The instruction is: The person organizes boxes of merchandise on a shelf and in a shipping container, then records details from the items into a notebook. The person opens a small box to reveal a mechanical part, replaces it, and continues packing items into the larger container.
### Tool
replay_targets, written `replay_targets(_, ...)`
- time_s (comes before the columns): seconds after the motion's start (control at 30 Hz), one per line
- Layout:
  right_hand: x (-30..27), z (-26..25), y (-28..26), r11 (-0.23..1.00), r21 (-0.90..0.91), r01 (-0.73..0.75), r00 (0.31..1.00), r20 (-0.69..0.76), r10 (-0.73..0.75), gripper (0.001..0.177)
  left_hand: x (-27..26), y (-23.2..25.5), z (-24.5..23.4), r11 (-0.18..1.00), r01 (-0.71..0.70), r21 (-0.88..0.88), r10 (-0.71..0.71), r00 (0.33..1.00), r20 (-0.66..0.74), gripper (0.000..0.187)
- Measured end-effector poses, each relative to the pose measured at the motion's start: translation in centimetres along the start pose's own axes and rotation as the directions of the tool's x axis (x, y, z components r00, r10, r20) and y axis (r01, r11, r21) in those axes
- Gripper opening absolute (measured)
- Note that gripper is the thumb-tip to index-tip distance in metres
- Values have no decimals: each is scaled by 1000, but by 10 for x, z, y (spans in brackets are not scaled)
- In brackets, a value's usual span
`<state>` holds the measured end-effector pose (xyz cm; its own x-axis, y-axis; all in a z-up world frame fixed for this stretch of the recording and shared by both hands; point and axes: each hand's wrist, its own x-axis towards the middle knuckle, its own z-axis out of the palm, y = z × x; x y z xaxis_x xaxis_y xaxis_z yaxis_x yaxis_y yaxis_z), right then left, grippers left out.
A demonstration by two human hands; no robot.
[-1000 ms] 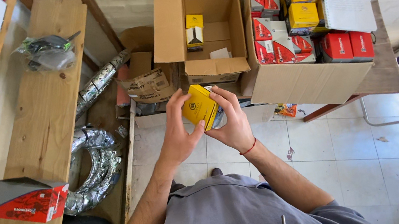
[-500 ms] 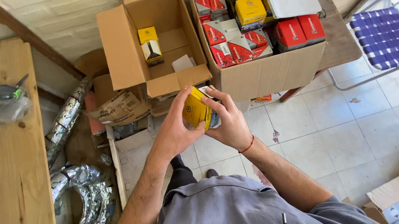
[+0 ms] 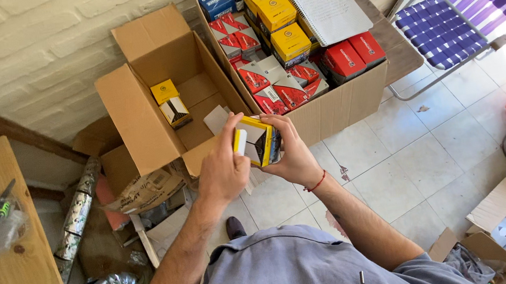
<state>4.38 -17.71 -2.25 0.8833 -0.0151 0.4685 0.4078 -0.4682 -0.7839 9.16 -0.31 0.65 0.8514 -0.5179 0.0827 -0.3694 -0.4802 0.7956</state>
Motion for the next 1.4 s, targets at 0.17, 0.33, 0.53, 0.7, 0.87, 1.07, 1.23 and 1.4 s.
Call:
replay_targets(0.17,12,18,23,948,264,-178,981,-28,192,94,29,-40,-58,905,6,-424,45,993,109,66)
replay_targets(0.33,22,43,34,875,460,-153,969,-105,225,101,46,-68,-79,877,-226,-424,111,954,-278,33)
replay_targets(0.53,35,81,22,915,403,-29,955,-260,144,102,37,-94,-49,972,-101,-214,61,981,-185,35)
replay_targets(0.7,44,109,10,990,126,65,913,-409,-8,88,32,-96,-32,856,214,-471,-128,970,207,110)
replay_targets(0.87,46,108,12,963,270,-23,975,-207,81,92,39,-95,-59,827,180,-533,-170,983,69,98)
replay_targets(1.07,66,96,30,829,392,-400,916,151,371,87,41,-108,-73,975,10,-223,-19,999,-40,91)
replay_targets(1.23,89,93,38,819,67,-570,811,209,547,96,44,-100,-69,992,-128,1,127,989,-74,91)
replay_targets(1.4,94,73,68,788,110,-606,764,355,539,81,48,-89,-60,1000,0,-21,0,1000,-8,84)
